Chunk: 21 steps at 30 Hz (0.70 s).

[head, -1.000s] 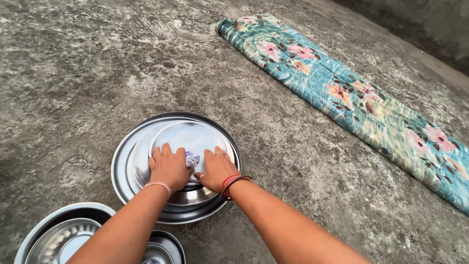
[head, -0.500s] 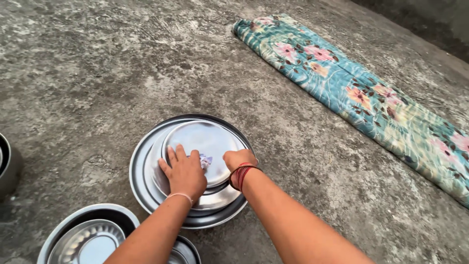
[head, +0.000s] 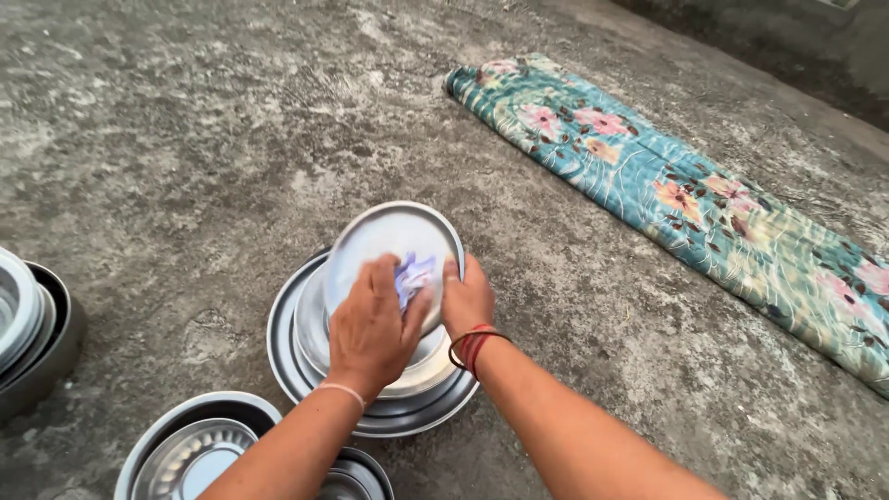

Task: The recorder is wiping various stainless steel bowls and plates with a small cloth.

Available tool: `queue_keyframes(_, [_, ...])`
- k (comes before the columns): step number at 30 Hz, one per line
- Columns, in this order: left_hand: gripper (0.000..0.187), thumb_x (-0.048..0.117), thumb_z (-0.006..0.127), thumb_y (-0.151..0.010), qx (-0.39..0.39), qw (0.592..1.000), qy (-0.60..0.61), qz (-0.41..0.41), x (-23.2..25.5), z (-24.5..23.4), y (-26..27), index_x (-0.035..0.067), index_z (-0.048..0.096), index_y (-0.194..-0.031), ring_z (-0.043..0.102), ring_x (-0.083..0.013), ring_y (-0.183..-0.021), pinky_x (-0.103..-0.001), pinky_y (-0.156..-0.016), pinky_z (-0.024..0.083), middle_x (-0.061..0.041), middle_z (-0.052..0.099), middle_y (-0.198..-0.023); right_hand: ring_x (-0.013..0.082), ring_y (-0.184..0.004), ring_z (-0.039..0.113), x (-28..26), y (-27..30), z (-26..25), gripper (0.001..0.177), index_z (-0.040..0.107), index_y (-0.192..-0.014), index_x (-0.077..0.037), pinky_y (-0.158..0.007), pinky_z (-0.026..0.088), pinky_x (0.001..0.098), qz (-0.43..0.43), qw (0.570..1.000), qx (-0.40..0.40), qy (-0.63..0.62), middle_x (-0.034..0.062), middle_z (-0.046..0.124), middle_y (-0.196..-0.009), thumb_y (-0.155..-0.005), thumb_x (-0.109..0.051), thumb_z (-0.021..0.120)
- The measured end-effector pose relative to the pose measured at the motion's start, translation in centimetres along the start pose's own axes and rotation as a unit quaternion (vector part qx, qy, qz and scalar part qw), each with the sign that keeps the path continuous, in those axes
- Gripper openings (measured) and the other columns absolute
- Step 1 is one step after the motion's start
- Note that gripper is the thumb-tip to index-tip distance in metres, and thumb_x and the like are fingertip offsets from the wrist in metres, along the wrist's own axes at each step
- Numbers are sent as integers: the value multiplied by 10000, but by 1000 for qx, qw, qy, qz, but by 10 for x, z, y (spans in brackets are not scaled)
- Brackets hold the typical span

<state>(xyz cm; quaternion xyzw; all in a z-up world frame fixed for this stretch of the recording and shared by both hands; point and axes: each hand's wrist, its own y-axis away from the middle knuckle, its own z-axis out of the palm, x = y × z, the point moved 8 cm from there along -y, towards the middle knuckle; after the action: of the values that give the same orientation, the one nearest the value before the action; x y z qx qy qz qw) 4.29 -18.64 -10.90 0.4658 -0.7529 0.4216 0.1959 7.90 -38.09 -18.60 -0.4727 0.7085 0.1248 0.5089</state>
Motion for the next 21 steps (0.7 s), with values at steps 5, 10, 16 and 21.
queue_keyframes(5, [421,92,635,-852,82,978,60,181,44,-31,-11,22,544,-1257,553,-445,-1114,-486,-980,435,-253,521,-1272,169,-829,691,-80,-1,-8,342,700,-1116,-70,-748,535,328,87,987,-20,-133,91,754,-962,-1024,-345,520])
queue_keyframes(10, [425,17,550,-872,117,961,62,242,66,-58,-29,10,587,-1295,520,-450,-1295,-475,-1118,404,-248,521,-1406,91,-770,640,-87,-14,8,381,708,-1042,-33,-679,535,288,56,930,-80,-353,19,721,-886,-1033,-345,490])
queue_keyframes(16, [466,37,532,-910,119,951,-121,259,56,-96,-59,-42,605,-1363,510,-390,-1379,-490,-1177,357,-214,538,-1482,72,-570,410,-149,-7,-38,359,748,-934,-19,-493,337,274,11,981,-37,-189,-14,559,-664,-1005,-357,647])
queue_keyframes(21, [442,127,515,-989,102,954,-219,178,50,-114,-47,-76,572,-1377,528,-397,-1332,-504,-1173,342,-246,537,-1466,38,-597,501,-158,-34,-68,339,728,-914,-40,-529,436,246,6,940,67,-335,-38,665,-727,-996,-354,628])
